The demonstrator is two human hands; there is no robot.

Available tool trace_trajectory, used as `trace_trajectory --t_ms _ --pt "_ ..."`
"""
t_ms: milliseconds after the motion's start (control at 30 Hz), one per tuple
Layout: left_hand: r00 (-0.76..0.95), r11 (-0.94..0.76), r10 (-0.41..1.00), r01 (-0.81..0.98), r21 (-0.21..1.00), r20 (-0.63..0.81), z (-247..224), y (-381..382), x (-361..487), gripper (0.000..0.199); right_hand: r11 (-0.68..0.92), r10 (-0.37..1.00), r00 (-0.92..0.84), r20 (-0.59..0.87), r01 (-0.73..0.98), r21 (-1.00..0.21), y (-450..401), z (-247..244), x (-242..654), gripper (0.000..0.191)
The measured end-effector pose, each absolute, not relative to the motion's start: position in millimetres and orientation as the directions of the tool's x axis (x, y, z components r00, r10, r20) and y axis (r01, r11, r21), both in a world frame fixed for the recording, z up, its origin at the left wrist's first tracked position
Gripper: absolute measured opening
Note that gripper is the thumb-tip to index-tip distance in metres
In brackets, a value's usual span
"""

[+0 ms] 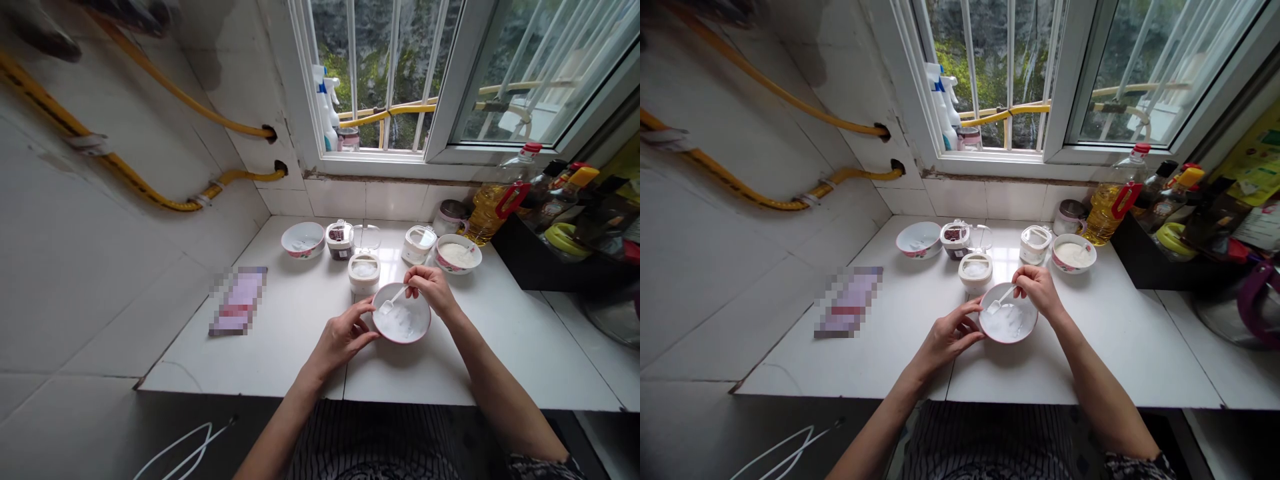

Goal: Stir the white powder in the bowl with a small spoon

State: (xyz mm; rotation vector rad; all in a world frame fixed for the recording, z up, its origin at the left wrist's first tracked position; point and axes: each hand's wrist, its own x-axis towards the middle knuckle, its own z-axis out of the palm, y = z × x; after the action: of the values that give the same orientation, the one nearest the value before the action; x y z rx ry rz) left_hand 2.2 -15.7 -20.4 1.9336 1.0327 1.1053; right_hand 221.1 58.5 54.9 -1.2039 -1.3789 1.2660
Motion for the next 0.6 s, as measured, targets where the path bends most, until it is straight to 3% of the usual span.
trace_trajectory --t_ms 267,367,467,533,600 --pt "0.331 -0.473 0.866 0.300 0.828 0.375 -18.9 -15.4 2.6 0.032 0.014 0.997 -0.076 0.016 -0.036 -0.999 64.7 51.5 223.2 0.009" --pt "0.332 -0.468 0.869 0.312 0.827 0.367 -17.7 -15.4 2.6 0.031 0.162 0.987 -0.005 0.162 -0.026 -0.986 64.8 48.9 217.0 0.011" --pt "0.336 -0.477 0.865 0.318 0.820 0.373 -17.3 -15.2 2.4 0.031 0.364 0.929 0.033 0.369 0.101 -0.926 61.2 46.5 208.0 0.010" --pt "0.337 -0.482 0.862 0.311 0.819 0.380 -17.6 -15.0 2.4 0.031 0.512 0.848 -0.003 0.530 0.264 -0.817 57.9 45.3 203.4 0.008" --pt "0.335 -0.482 0.862 0.303 0.822 0.381 -18.1 -14.8 2.5 0.031 0.650 0.730 -0.114 0.674 0.422 -0.632 55.4 44.6 201.0 0.011"
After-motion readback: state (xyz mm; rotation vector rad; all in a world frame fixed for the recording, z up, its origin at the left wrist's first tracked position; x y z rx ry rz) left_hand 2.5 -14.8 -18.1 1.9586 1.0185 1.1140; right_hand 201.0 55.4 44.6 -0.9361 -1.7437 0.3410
